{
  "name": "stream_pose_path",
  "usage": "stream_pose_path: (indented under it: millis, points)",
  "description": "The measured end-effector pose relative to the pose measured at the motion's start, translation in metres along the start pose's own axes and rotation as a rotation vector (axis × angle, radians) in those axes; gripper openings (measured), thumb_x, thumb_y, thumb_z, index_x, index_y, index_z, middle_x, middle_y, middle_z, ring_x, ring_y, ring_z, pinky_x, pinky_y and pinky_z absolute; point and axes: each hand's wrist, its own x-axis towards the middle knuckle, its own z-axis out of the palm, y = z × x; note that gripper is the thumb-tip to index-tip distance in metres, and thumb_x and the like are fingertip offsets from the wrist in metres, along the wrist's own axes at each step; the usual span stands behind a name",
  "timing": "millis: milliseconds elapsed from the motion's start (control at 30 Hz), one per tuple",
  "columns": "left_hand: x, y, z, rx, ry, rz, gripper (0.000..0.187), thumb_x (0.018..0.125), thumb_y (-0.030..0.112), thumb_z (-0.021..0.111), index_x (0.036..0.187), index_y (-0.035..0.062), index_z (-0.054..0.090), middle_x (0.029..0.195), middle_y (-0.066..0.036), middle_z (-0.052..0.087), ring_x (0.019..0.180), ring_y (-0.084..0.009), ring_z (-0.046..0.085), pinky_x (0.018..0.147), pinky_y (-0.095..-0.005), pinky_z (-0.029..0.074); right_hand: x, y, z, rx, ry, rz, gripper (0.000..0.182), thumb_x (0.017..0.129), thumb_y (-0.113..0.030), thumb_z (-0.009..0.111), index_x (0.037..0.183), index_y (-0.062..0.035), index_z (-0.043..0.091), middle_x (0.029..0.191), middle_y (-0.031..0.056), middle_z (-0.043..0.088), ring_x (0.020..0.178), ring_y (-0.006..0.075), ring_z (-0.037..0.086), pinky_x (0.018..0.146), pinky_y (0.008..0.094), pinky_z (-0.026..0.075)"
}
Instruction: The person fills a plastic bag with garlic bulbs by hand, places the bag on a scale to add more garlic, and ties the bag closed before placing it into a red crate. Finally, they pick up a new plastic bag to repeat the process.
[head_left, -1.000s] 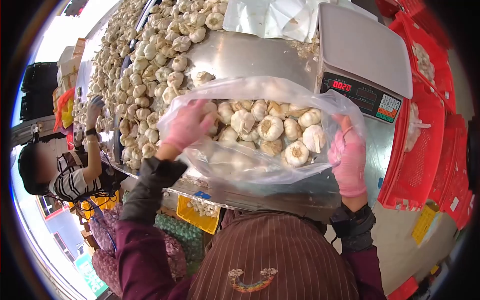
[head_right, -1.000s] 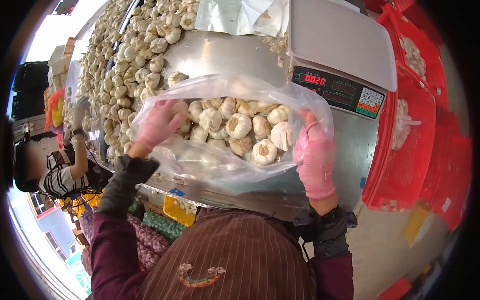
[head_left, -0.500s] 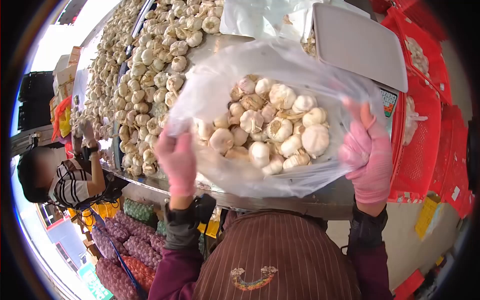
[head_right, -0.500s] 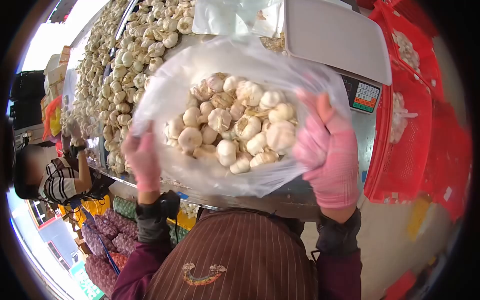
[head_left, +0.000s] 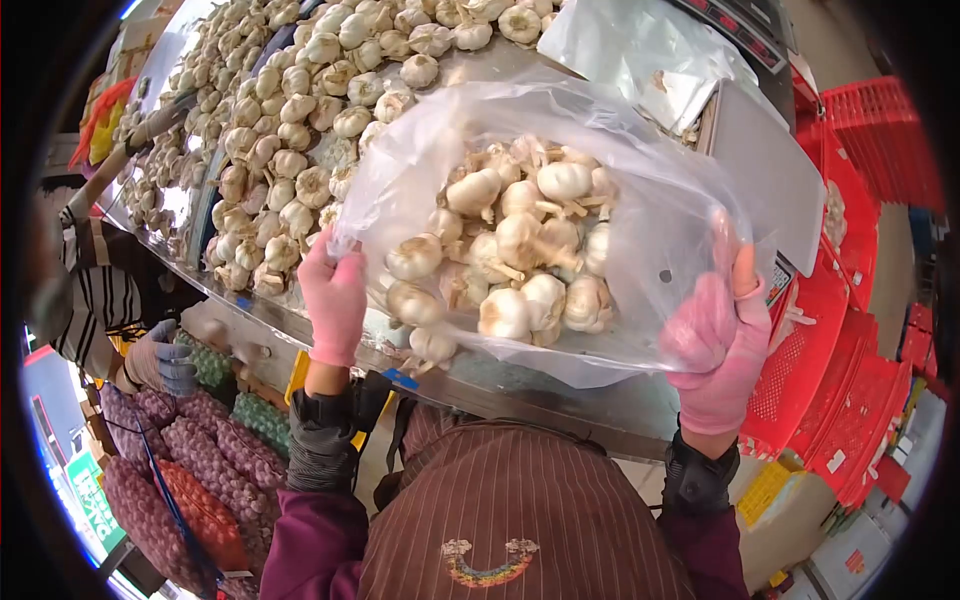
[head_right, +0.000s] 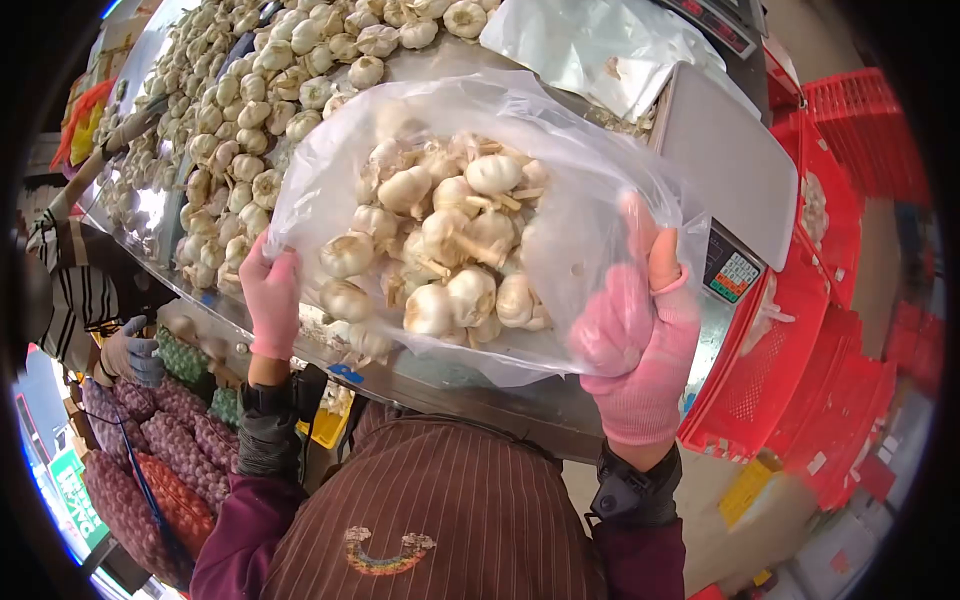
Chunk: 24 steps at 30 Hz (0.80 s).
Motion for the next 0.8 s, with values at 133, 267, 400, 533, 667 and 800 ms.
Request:
stream_pose_path:
  millis: [133, 267, 400, 533, 667, 800]
  points:
    - [0.006, 0.031, 0.024, 0.100, -0.065, -0.066, 0.028, 0.082, -0.003, 0.053, 0.110, -0.0036, 0.057, 0.093, -0.007, 0.061, 0.080, -0.0131, 0.059, 0.071, -0.0254, 0.048, 0.005, -0.002, 0.004, 0.053, 0.435, -0.150, 0.044, 0.103, -0.029, 0.034, 0.142, -0.0083, 0.036, 0.052, -0.0059, 0.022, 0.039, 0.0050, 0.010, 0.032, 0.0228, 0.013]
    - [-0.023, 0.064, 0.054, 0.803, -0.694, 0.921, 0.062, 0.069, -0.006, 0.056, 0.129, 0.0067, 0.045, 0.109, -0.019, 0.054, 0.100, -0.0356, 0.055, 0.086, -0.0410, 0.048, 0.004, -0.008, -0.022, 0.134, 0.183, -0.125, 0.047, 0.100, -0.035, 0.042, 0.138, -0.0064, 0.041, 0.051, -0.0078, 0.024, 0.038, 0.0031, 0.014, 0.033, 0.0206, 0.015]
    - [0.041, 0.005, 0.083, 1.092, -0.561, 0.630, 0.065, 0.072, 0.007, 0.064, 0.132, 0.0194, 0.045, 0.128, -0.024, 0.042, 0.118, -0.0421, 0.043, 0.094, -0.0474, 0.044, -0.001, -0.003, -0.010, 0.117, 0.221, -0.123, 0.044, 0.103, -0.031, 0.035, 0.142, -0.0103, 0.037, 0.051, -0.0058, 0.022, 0.037, 0.0050, 0.010, 0.032, 0.0225, 0.013]
    - [0.039, 0.009, 0.135, 1.107, -0.604, 0.694, 0.073, 0.073, 0.016, 0.070, 0.138, 0.0263, 0.040, 0.135, -0.018, 0.041, 0.131, -0.0435, 0.031, 0.093, -0.0647, 0.035, -0.006, 0.010, -0.020, -0.025, 0.343, -0.045, 0.044, 0.103, -0.035, 0.035, 0.139, -0.0102, 0.041, 0.049, -0.0063, 0.023, 0.035, 0.0046, 0.013, 0.033, 0.0215, 0.014]
    - [-0.012, 0.034, 0.209, 0.759, -0.864, 0.624, 0.070, 0.068, 0.033, 0.074, 0.131, 0.0182, 0.048, 0.142, -0.015, 0.035, 0.130, -0.0306, 0.038, 0.099, -0.0682, 0.022, -0.009, 0.015, -0.030, -0.183, 0.400, 0.040, 0.051, 0.098, -0.043, 0.045, 0.134, -0.0076, 0.047, 0.051, -0.0088, 0.026, 0.039, 0.0035, 0.019, 0.037, 0.0215, 0.019]
    - [-0.103, 0.020, 0.217, 0.875, -1.116, 0.965, 0.045, 0.081, 0.024, 0.059, 0.124, 0.0130, 0.052, 0.140, -0.011, 0.042, 0.124, -0.0333, 0.045, 0.103, -0.0621, 0.024, -0.028, 0.005, -0.043, -0.200, 0.504, -0.085, 0.047, 0.098, -0.039, 0.047, 0.133, -0.0073, 0.048, 0.052, -0.0092, 0.026, 0.040, 0.0025, 0.020, 0.036, 0.0199, 0.019]
